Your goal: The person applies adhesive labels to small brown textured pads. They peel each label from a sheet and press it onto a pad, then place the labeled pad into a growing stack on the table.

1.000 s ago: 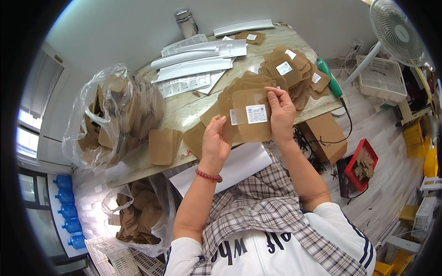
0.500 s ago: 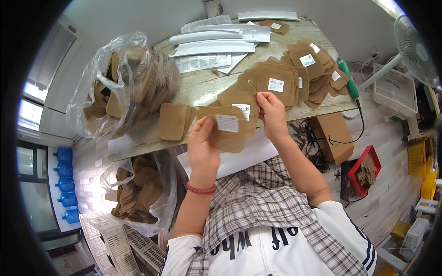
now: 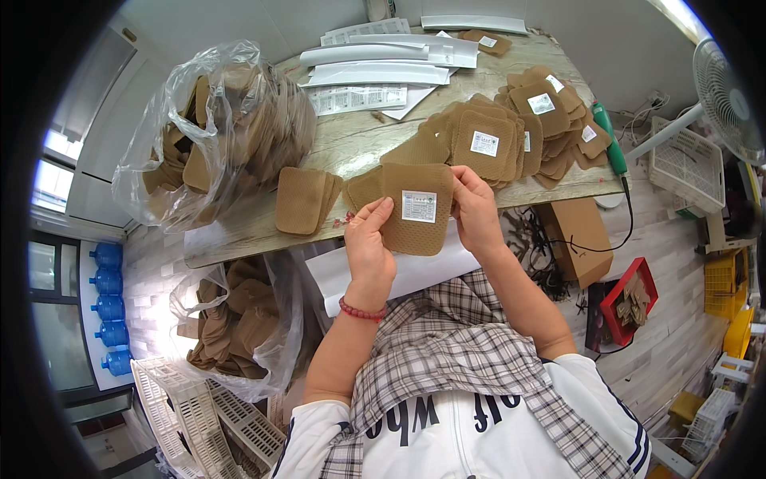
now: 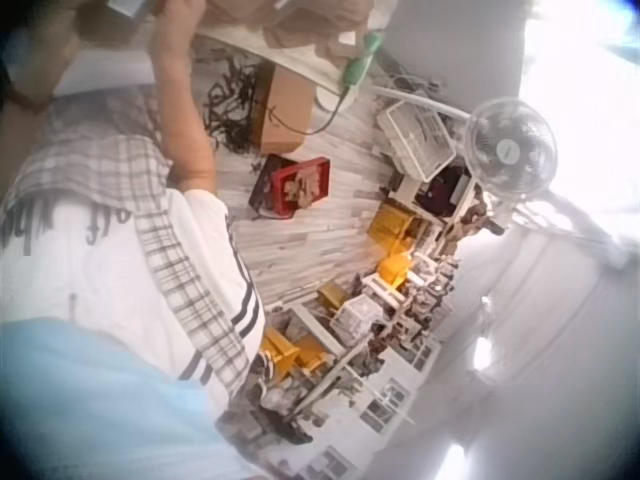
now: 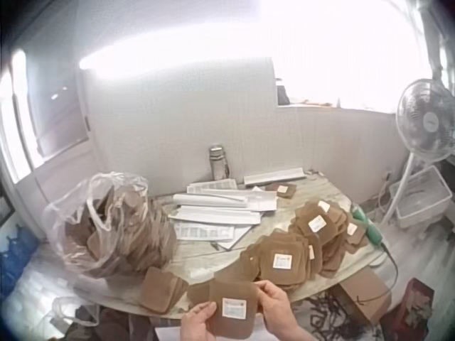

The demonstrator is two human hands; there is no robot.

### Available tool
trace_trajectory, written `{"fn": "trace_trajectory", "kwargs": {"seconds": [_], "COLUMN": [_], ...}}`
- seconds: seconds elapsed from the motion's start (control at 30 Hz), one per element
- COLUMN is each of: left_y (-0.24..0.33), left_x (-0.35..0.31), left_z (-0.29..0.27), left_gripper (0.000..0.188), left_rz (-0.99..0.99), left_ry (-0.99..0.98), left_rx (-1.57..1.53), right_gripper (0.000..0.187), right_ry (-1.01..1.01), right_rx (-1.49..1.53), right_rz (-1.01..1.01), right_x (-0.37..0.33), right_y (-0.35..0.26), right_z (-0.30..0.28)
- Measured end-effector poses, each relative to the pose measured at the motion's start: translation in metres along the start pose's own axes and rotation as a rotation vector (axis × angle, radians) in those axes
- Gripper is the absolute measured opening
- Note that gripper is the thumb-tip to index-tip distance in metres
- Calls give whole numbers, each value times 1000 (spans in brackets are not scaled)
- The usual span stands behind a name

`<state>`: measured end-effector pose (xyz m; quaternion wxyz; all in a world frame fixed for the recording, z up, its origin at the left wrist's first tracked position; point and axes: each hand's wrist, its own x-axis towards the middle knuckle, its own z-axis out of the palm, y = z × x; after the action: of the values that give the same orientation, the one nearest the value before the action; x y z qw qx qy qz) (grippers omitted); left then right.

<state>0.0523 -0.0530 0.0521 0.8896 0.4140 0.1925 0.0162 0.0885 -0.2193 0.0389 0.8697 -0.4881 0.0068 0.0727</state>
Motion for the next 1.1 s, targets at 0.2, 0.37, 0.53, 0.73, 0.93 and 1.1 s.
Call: {"fn": "trace_trajectory", "kwargs": {"seconds": [0.2, 0.37, 0.53, 0.73, 0.93, 1.1], "left_y": [-9, -11, -13, -16, -14, -14], "left_x": [3, 2, 1, -10, -20, -22], "left_z": [-4, -1, 2, 13, 21, 23], "left_gripper": [13, 11, 12, 37, 59, 61], "left_rz": [18, 44, 77, 162, 208, 221], "left_ry": [26, 27, 36, -26, -77, -132], "left_rx": [-19, -44, -33, 61, 82, 53], "right_gripper": [22, 24, 17, 13, 12, 12], "right_ry": [10, 121, 63, 150, 176, 183], "right_rx": [-10, 39, -17, 120, 180, 196], "right_rz": [-57, -34, -106, -116, -98, -92], "right_x": [-2, -8, -8, -5, -4, -2], "right_y": [1, -9, 3, 8, 7, 8], "right_z": [-6, 12, 0, -2, -5, -7]}}
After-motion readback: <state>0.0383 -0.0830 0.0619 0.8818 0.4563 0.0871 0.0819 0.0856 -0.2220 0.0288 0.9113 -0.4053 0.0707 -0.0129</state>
